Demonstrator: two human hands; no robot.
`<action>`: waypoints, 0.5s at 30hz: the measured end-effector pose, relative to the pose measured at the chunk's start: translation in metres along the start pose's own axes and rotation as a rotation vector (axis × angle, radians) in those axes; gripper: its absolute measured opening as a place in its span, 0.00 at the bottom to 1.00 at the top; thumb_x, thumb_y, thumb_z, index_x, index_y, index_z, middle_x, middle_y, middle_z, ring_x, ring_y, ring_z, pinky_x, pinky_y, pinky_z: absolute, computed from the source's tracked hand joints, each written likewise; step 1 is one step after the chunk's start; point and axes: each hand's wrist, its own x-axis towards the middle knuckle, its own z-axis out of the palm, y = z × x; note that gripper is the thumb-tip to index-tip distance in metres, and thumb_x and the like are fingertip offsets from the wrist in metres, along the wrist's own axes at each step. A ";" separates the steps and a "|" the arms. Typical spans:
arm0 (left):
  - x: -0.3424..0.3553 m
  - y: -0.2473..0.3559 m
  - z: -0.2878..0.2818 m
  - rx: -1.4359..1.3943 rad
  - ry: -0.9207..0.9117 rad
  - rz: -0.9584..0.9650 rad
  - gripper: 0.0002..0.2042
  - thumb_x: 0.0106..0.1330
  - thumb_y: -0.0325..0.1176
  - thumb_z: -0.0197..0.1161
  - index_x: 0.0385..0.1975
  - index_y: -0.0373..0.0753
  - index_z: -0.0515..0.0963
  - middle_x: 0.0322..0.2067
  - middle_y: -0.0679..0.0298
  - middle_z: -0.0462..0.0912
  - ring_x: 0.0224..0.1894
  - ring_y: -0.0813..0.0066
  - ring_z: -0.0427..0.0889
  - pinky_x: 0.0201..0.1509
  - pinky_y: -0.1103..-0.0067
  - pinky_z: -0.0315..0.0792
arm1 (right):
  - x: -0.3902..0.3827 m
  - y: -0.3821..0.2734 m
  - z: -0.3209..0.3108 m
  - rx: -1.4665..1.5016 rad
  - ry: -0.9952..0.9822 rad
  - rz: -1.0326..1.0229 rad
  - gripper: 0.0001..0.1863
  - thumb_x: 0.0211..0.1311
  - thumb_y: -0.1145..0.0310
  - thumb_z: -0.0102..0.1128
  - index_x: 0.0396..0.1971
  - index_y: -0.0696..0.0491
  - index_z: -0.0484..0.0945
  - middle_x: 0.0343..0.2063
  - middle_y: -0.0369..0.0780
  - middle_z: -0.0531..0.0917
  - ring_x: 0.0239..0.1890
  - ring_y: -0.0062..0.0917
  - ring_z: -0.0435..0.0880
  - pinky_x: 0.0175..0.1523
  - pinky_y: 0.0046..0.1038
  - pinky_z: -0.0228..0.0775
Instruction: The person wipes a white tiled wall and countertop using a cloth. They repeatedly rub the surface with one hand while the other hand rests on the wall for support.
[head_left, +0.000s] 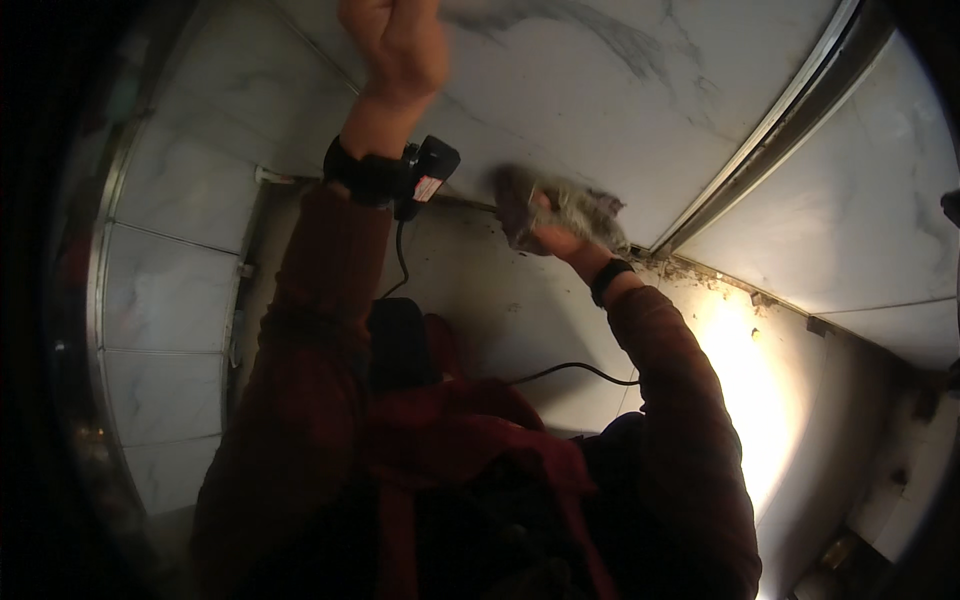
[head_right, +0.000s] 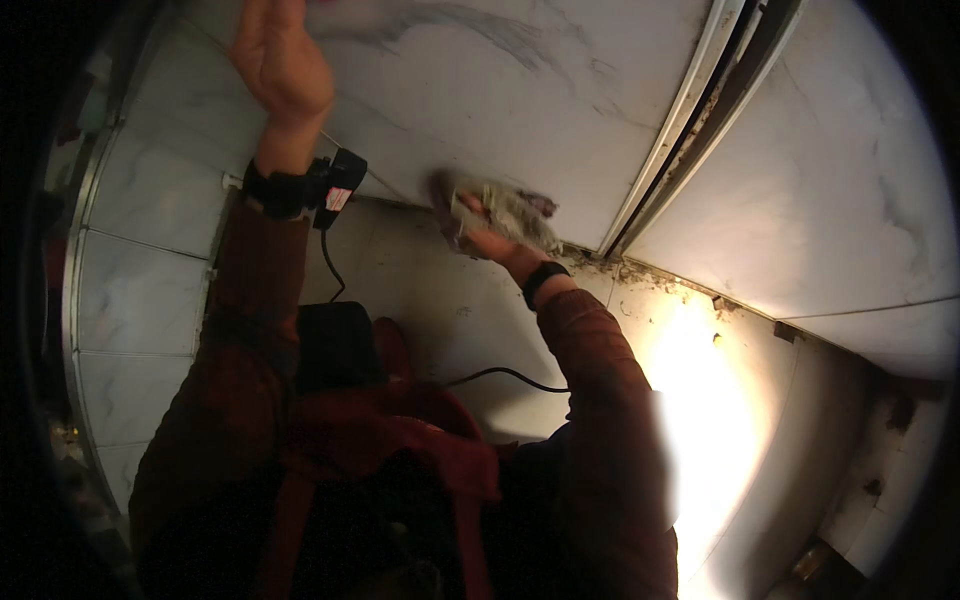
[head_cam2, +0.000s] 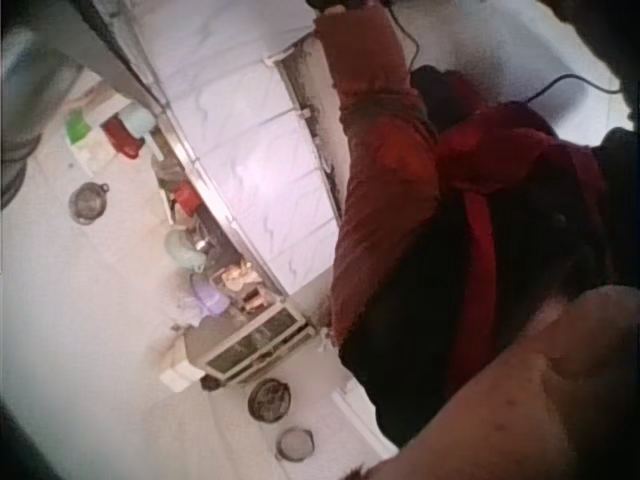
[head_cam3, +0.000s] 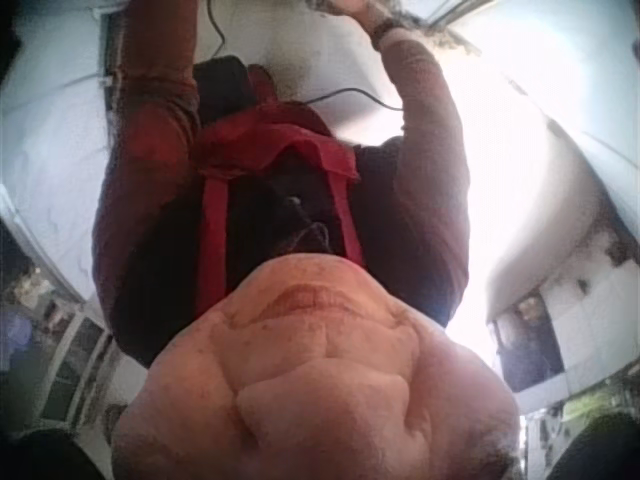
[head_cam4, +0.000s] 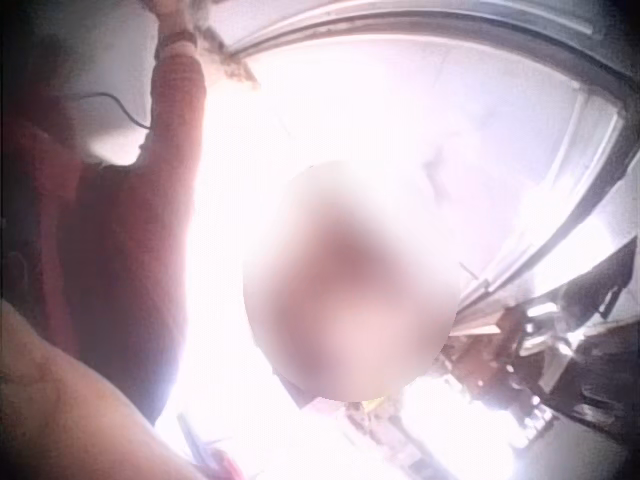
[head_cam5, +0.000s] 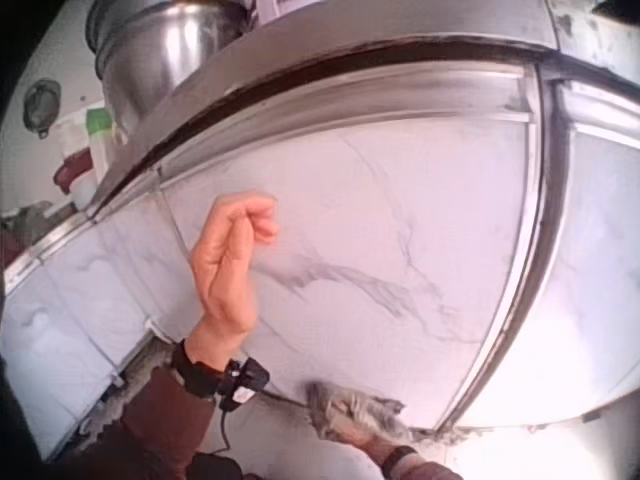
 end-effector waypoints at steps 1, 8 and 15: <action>0.000 -0.002 -0.001 0.006 -0.038 -0.007 0.15 0.74 0.36 0.44 0.42 0.32 0.76 0.39 0.65 0.77 0.35 0.81 0.74 0.41 0.84 0.69 | -0.014 0.020 0.010 0.262 -0.064 0.113 0.20 0.68 0.65 0.44 0.57 0.54 0.68 0.53 0.43 0.73 0.56 0.29 0.71 0.60 0.31 0.64; 0.001 0.008 0.006 0.104 -0.021 -0.070 0.13 0.72 0.36 0.47 0.42 0.35 0.77 0.41 0.66 0.76 0.37 0.82 0.72 0.43 0.84 0.67 | -0.023 0.003 -0.027 -0.668 0.196 -0.406 0.22 0.64 0.65 0.50 0.56 0.59 0.68 0.55 0.43 0.73 0.58 0.35 0.70 0.63 0.30 0.62; 0.007 -0.005 0.000 -0.123 -0.047 -0.048 0.16 0.72 0.37 0.48 0.41 0.30 0.77 0.35 0.64 0.79 0.36 0.80 0.76 0.43 0.82 0.69 | 0.021 -0.081 -0.120 -1.001 0.079 -0.126 0.18 0.56 0.58 0.51 0.45 0.49 0.72 0.43 0.41 0.75 0.42 0.35 0.74 0.48 0.40 0.66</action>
